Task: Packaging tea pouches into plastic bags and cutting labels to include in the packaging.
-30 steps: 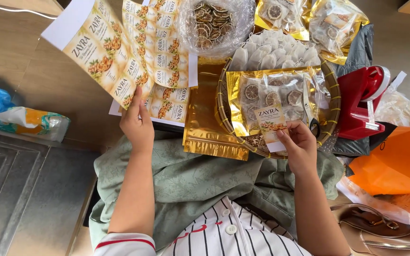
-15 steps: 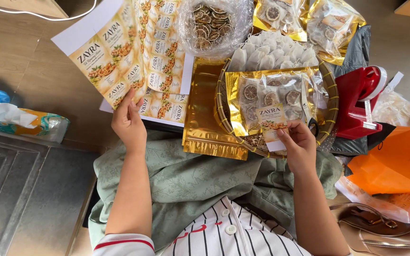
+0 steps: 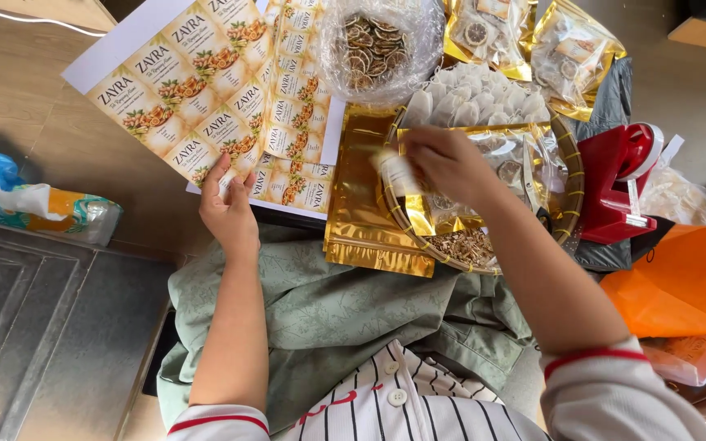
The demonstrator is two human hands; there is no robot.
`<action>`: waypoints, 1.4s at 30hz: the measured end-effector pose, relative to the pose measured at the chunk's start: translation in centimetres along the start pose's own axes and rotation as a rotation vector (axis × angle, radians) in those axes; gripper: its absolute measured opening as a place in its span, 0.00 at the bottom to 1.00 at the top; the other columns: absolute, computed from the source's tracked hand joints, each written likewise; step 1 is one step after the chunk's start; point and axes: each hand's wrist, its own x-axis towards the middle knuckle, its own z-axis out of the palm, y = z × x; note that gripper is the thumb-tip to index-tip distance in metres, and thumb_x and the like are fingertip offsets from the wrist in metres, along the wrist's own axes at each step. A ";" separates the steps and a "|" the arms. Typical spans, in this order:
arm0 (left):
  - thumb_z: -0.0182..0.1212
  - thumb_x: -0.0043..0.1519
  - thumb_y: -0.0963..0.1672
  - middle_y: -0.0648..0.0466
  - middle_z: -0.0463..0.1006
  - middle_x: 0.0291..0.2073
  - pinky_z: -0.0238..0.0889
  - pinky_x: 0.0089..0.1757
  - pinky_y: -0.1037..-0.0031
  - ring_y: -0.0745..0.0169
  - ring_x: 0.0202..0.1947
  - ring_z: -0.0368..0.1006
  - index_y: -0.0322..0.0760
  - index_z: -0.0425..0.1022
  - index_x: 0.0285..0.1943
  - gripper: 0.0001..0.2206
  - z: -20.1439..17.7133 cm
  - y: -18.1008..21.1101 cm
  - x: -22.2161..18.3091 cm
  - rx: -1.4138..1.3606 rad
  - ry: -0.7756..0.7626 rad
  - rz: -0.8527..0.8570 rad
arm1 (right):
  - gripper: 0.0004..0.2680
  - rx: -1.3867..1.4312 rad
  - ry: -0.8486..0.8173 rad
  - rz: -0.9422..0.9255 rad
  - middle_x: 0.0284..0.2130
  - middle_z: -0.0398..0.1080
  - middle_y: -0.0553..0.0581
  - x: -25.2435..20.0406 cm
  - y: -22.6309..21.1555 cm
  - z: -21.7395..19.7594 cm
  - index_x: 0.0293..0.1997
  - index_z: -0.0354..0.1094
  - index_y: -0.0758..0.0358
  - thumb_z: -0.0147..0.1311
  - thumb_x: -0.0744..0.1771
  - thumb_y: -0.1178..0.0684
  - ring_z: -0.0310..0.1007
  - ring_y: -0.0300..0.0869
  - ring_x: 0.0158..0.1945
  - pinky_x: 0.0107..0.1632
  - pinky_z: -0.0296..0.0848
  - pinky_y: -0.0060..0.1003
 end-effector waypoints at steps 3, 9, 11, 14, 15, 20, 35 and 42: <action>0.50 0.67 0.32 0.31 0.64 0.60 0.78 0.48 0.63 0.36 0.57 0.71 0.33 0.73 0.63 0.17 -0.2 0.1 -0.1 -0.031 0.044 0.006 | 0.10 -0.406 -0.065 -0.069 0.24 0.73 0.68 6.5 -2.3 3.1 0.54 0.73 0.73 0.53 0.70 0.56 0.76 0.59 0.30 0.40 0.74 0.52; 0.52 0.68 0.38 0.47 0.69 0.65 0.76 0.50 0.74 0.54 0.49 0.80 0.36 0.70 0.66 0.16 -0.4 0.2 0.3 0.082 -0.046 -0.084 | 0.35 -1.003 -0.237 0.151 0.45 0.71 0.59 16.3 3.5 6.3 0.76 0.43 0.54 0.65 0.65 0.39 0.73 0.43 0.31 0.21 0.68 0.32; 0.51 0.68 0.37 0.44 0.68 0.66 0.77 0.46 0.75 0.53 0.49 0.81 0.37 0.68 0.67 0.17 -0.6 0.1 0.2 0.168 -0.083 -0.003 | 0.31 -1.039 -0.249 0.194 0.35 0.69 0.56 17.3 5.1 6.5 0.77 0.42 0.53 0.61 0.66 0.46 0.69 0.41 0.26 0.20 0.64 0.31; 0.54 0.68 0.38 0.43 0.71 0.62 0.76 0.46 0.71 0.52 0.51 0.79 0.41 0.67 0.69 0.19 -0.6 -0.5 0.7 0.331 -0.172 0.073 | 0.20 -0.934 -0.161 0.287 0.39 0.71 0.53 18.6 5.3 5.3 0.70 0.55 0.49 0.54 0.68 0.55 0.71 0.42 0.34 0.23 0.67 0.31; 0.57 0.67 0.40 0.44 0.74 0.58 0.75 0.50 0.67 0.52 0.54 0.77 0.43 0.68 0.69 0.20 -0.6 -0.8 0.6 0.409 -0.217 0.064 | 0.16 -0.793 -0.070 0.328 0.53 0.75 0.53 18.8 5.1 4.8 0.62 0.69 0.45 0.51 0.68 0.58 0.78 0.45 0.46 0.27 0.74 0.33; 0.56 0.66 0.45 0.51 0.75 0.60 0.75 0.51 0.70 0.60 0.53 0.76 0.43 0.66 0.70 0.21 0.1 1.4 0.0 0.299 -0.353 -0.077 | 0.10 -0.597 -0.007 0.073 0.32 0.76 0.56 19.5 7.0 0.7 0.55 0.74 0.64 0.55 0.69 0.54 0.73 0.43 0.28 0.29 0.72 0.38; 0.59 0.67 0.43 0.45 0.73 0.48 0.75 0.29 0.74 0.56 0.27 0.80 0.44 0.58 0.74 0.25 -0.8 2.3 -1.5 0.359 -0.362 0.006 | 0.09 -0.080 0.313 0.086 0.41 0.70 0.54 -0.5 3.5 -4.1 0.59 0.69 0.61 0.51 0.73 0.52 0.66 0.38 0.26 0.30 0.65 0.35; 0.64 0.71 0.53 0.63 0.78 0.25 0.72 0.37 0.61 0.54 0.27 0.78 0.51 0.68 0.65 0.18 -3.1 4.3 -3.8 1.030 -0.136 0.216 | 0.06 0.028 0.639 0.043 0.31 0.62 0.57 -11.8 8.2 -4.3 0.52 0.71 0.69 0.50 0.71 0.64 0.64 0.41 0.20 0.25 0.67 0.36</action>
